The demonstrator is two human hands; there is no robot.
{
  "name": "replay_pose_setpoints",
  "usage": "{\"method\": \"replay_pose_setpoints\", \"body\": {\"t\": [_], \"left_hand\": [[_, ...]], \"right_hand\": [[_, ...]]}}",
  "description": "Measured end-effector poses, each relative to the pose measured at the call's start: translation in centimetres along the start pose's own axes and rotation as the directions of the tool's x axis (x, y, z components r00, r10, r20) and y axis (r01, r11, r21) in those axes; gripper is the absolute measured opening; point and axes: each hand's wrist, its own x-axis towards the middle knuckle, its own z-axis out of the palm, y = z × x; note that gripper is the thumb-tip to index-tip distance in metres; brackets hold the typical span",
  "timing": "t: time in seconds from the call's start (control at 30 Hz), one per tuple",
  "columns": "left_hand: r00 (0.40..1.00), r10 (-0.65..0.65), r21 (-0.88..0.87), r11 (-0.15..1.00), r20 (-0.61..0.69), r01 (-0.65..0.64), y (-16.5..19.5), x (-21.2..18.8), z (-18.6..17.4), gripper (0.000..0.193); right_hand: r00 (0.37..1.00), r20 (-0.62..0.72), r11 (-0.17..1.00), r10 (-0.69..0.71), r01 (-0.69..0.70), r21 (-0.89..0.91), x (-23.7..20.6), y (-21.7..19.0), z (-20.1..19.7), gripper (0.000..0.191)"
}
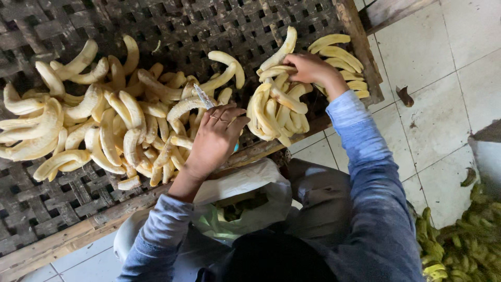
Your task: The person sits at a woven bamboo rack covered with bananas and uses a small knife to peel them by hand. Peeled bananas are placed in a row along the edge of the rack while peels are set aside, and the person works through the pile one banana at a time.
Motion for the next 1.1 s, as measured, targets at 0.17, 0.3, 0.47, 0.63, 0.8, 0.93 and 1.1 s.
{"method": "replay_pose_setpoints", "body": {"t": [0.17,0.3,0.47,0.63,0.8,0.93,1.1], "left_hand": [[1.0,-0.011,-0.012,1.0,-0.007,0.011,-0.3,0.1,0.0,0.027],[1.0,-0.008,0.009,1.0,-0.001,0.008,-1.2,-0.3,0.1,0.031],[0.999,-0.04,0.023,0.999,0.005,0.04,-2.5,-0.4,-0.2,0.028],[0.999,-0.044,0.012,0.999,0.009,0.044,-3.7,0.1,-0.8,0.029],[0.999,-0.053,-0.025,0.998,0.0,0.053,-4.7,0.8,-0.3,0.031],[0.999,-0.046,-0.028,0.999,0.022,0.047,-4.8,1.2,0.5,0.034],[0.998,-0.028,-0.02,0.999,0.06,0.03,-4.9,1.9,1.6,0.034]], "right_hand": [[0.996,0.09,0.997,-0.01,0.002,0.08,1.2,1.0,-0.6,0.045],[0.984,-0.174,0.996,-0.047,0.06,0.071,1.6,0.7,-2.4,0.039],[0.82,-0.345,0.771,-0.456,0.171,-0.613,2.5,-1.9,-2.9,0.046],[0.93,-0.226,0.863,-0.291,0.153,-0.481,3.0,-2.0,-3.8,0.018],[0.982,-0.115,0.986,0.151,-0.142,0.085,3.2,4.0,-5.8,0.021],[0.963,-0.265,0.991,0.054,-0.019,0.135,4.3,10.0,-7.8,0.015],[0.873,-0.481,0.983,-0.076,-0.016,-0.183,3.7,12.7,-9.7,0.013]]}}
